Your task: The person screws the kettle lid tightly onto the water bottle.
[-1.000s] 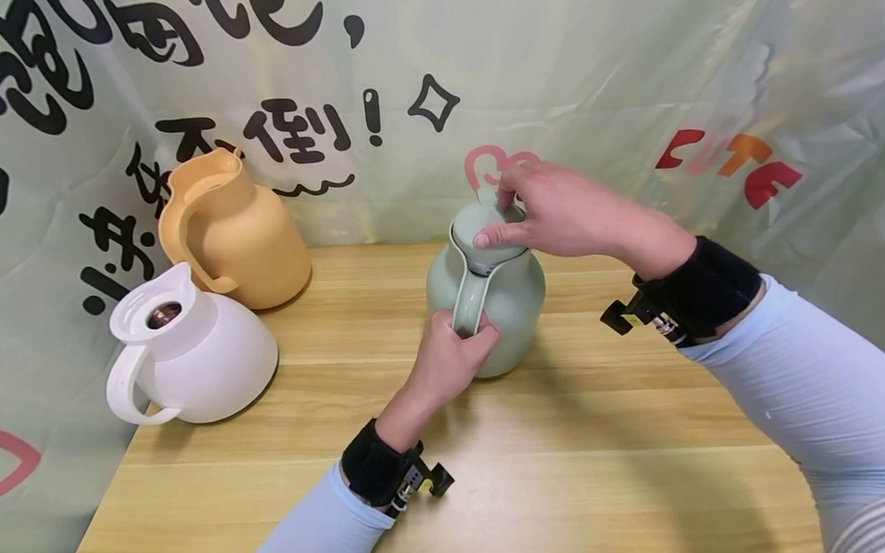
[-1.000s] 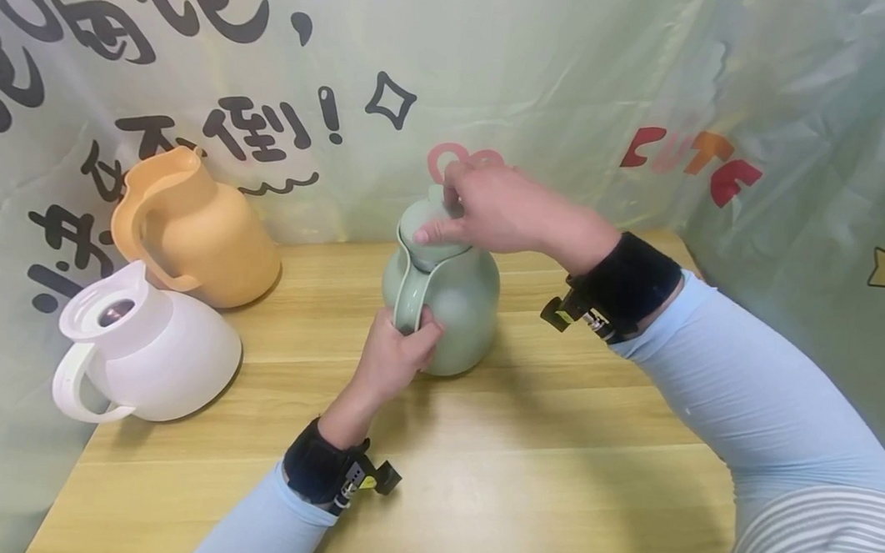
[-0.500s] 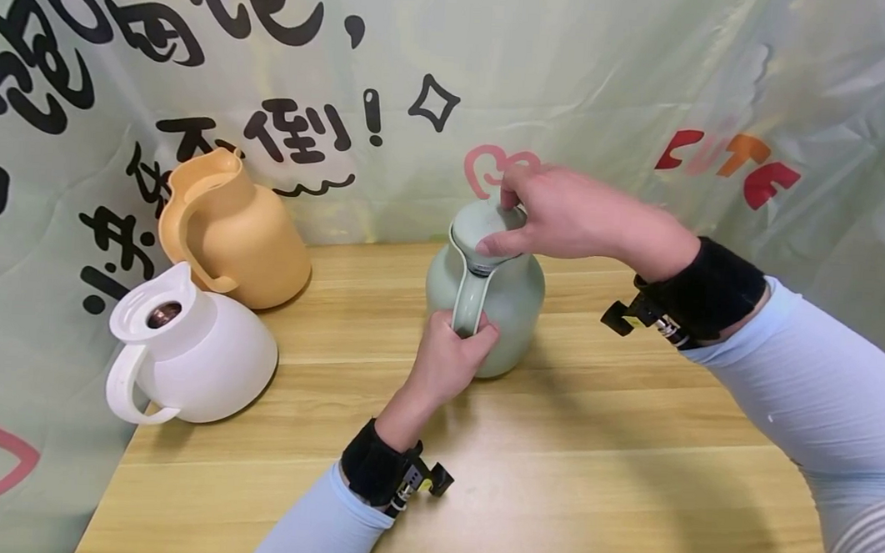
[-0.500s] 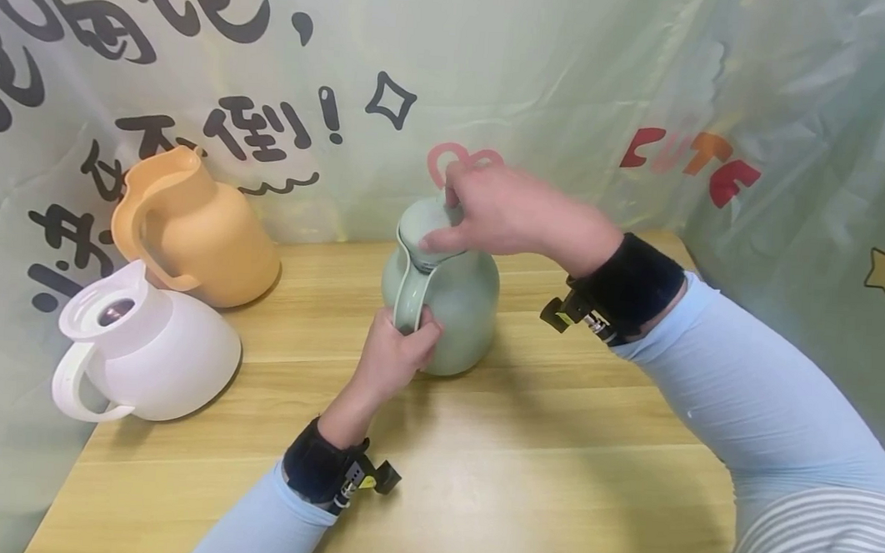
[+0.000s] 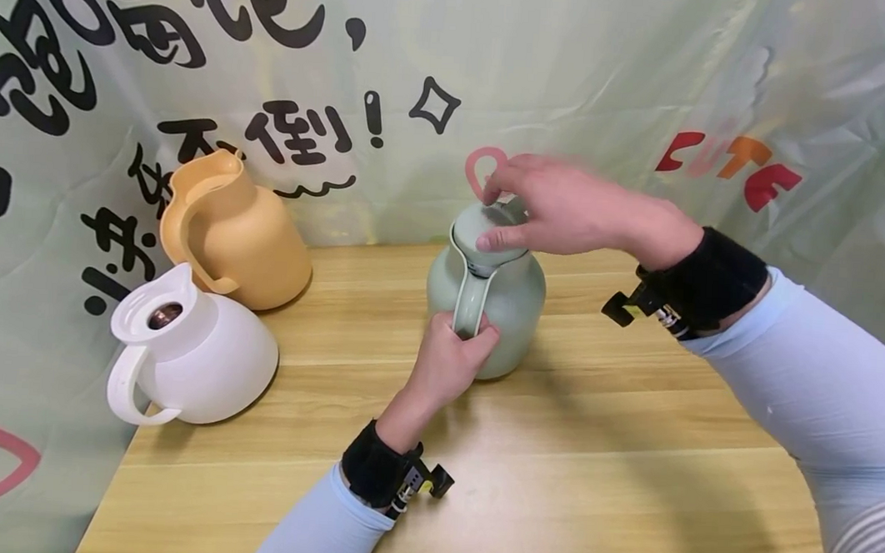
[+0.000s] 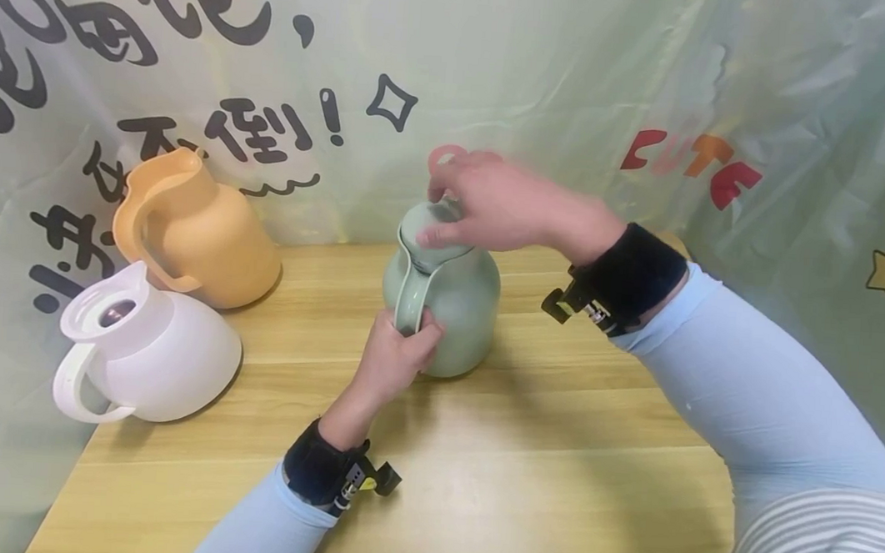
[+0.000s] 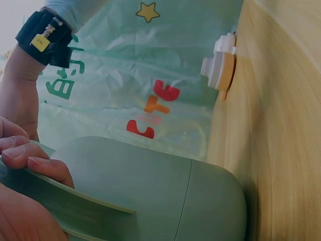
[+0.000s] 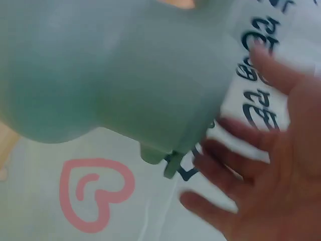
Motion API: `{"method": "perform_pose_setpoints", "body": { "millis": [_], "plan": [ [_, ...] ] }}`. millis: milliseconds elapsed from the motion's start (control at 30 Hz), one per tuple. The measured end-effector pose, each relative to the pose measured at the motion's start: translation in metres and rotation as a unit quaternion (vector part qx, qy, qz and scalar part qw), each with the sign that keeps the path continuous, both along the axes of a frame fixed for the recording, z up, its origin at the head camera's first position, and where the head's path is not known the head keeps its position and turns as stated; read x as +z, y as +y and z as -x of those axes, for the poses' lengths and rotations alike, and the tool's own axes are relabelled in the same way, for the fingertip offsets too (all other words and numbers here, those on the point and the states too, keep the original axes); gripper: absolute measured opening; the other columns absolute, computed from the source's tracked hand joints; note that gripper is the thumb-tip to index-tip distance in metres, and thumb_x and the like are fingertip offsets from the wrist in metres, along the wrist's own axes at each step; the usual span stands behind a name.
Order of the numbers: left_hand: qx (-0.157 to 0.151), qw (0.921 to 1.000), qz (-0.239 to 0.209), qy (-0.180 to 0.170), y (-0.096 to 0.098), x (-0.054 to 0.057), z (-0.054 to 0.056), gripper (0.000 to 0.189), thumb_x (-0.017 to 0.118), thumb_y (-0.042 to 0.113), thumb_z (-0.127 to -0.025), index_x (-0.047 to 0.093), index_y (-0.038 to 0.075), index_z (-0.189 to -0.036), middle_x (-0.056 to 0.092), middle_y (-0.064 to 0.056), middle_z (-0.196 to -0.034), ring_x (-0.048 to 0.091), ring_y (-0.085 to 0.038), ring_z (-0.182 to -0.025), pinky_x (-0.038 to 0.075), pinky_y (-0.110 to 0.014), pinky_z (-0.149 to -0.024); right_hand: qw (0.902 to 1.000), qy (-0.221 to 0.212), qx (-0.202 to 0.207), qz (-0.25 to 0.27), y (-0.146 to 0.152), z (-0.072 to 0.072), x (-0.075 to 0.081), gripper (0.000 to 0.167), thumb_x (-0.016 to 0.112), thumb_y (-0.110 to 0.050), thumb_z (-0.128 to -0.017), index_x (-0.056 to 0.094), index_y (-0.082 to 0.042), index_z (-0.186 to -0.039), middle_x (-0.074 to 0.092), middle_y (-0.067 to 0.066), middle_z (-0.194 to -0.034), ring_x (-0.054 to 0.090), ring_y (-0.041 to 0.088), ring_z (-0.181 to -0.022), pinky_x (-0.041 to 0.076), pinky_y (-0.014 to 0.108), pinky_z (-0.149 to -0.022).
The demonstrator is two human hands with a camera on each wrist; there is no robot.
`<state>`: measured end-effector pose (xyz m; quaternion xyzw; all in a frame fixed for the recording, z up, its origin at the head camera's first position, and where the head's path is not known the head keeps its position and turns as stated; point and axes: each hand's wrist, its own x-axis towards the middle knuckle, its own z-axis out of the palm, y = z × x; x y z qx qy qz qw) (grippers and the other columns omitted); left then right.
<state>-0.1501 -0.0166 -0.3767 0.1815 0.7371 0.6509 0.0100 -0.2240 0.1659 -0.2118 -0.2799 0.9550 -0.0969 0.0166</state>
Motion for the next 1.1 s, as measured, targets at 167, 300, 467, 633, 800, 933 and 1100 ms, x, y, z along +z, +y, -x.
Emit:
{"method": "perform_pose_setpoints", "body": {
  "millis": [167, 300, 467, 633, 800, 933, 1100],
  "plan": [
    [-0.006, 1.0000, -0.006, -0.001, 0.001, 0.000, 0.001, 0.030, 0.061, 0.014, -0.086, 0.048, 0.013, -0.059, 0.038, 0.007, -0.051, 0.036, -0.011, -0.049, 0.031, -0.025, -0.051, 0.9925, -0.117, 0.035, 0.005, -0.001, 0.003, 0.007, 0.058, 0.072, -0.033, -0.091, 0.051, -0.017, -0.142, 0.061, 0.002, -0.125, 0.058, 0.021, -0.114, 0.047, 0.039, -0.102],
    [-0.005, 1.0000, -0.008, 0.001, 0.001, -0.002, 0.001, 0.030, 0.061, 0.015, -0.086, 0.048, 0.013, -0.059, 0.037, 0.007, -0.051, 0.035, -0.011, -0.049, 0.031, -0.025, -0.051, 0.9932, -0.111, 0.036, -0.009, -0.004, 0.003, 0.006, 0.059, 0.070, -0.031, -0.091, 0.050, -0.014, -0.143, 0.061, 0.004, -0.125, 0.059, 0.021, -0.112, 0.047, 0.039, -0.101],
    [-0.003, 1.0000, -0.006, 0.007, 0.001, -0.002, 0.001, 0.028, 0.061, 0.014, -0.086, 0.050, 0.011, -0.060, 0.038, 0.008, -0.052, 0.036, -0.011, -0.050, 0.031, -0.025, -0.052, 0.9977, -0.058, 0.000, -0.036, -0.008, 0.003, 0.002, 0.066, 0.072, -0.052, -0.091, 0.054, -0.010, -0.138, 0.057, 0.009, -0.124, 0.048, 0.027, -0.122, 0.047, 0.041, -0.098],
    [0.004, 0.9999, 0.002, 0.011, 0.000, -0.001, 0.000, 0.026, 0.061, 0.013, -0.086, 0.051, 0.010, -0.062, 0.039, 0.008, -0.051, 0.038, -0.010, -0.051, 0.033, -0.025, -0.053, 0.9952, 0.017, -0.044, -0.086, -0.013, 0.002, -0.003, 0.075, 0.063, -0.074, -0.089, 0.058, -0.007, -0.121, 0.057, 0.014, -0.112, 0.056, 0.030, -0.105, 0.050, 0.044, -0.084],
    [0.010, 0.9999, 0.008, 0.008, 0.000, 0.000, 0.000, 0.026, 0.062, 0.013, -0.086, 0.052, 0.011, -0.062, 0.039, 0.008, -0.051, 0.038, -0.009, -0.051, 0.034, -0.025, -0.053, 0.9910, 0.057, -0.064, -0.102, -0.015, 0.002, -0.005, 0.068, 0.057, -0.074, -0.093, 0.058, -0.007, -0.107, 0.058, 0.012, -0.099, 0.059, 0.029, -0.087, 0.047, 0.042, -0.067],
    [0.008, 0.9999, 0.006, 0.007, 0.000, 0.000, 0.000, 0.026, 0.061, 0.012, -0.086, 0.052, 0.010, -0.061, 0.038, 0.008, -0.051, 0.037, -0.009, -0.051, 0.034, -0.025, -0.053, 0.9970, -0.004, -0.040, -0.067, -0.012, 0.004, -0.001, 0.070, 0.063, -0.069, -0.092, 0.061, -0.009, -0.127, 0.062, 0.012, -0.117, 0.056, 0.029, -0.114, 0.051, 0.045, -0.086],
    [0.001, 1.0000, 0.000, 0.005, 0.000, 0.000, 0.000, 0.028, 0.060, 0.012, -0.086, 0.049, 0.011, -0.060, 0.037, 0.007, -0.051, 0.035, -0.010, -0.050, 0.032, -0.025, -0.052, 0.9952, -0.088, 0.012, -0.039, -0.009, 0.005, 0.007, 0.070, 0.075, -0.052, -0.090, 0.054, -0.014, -0.144, 0.065, 0.006, -0.124, 0.057, 0.026, -0.117, 0.048, 0.042, -0.101]
  ]
}}
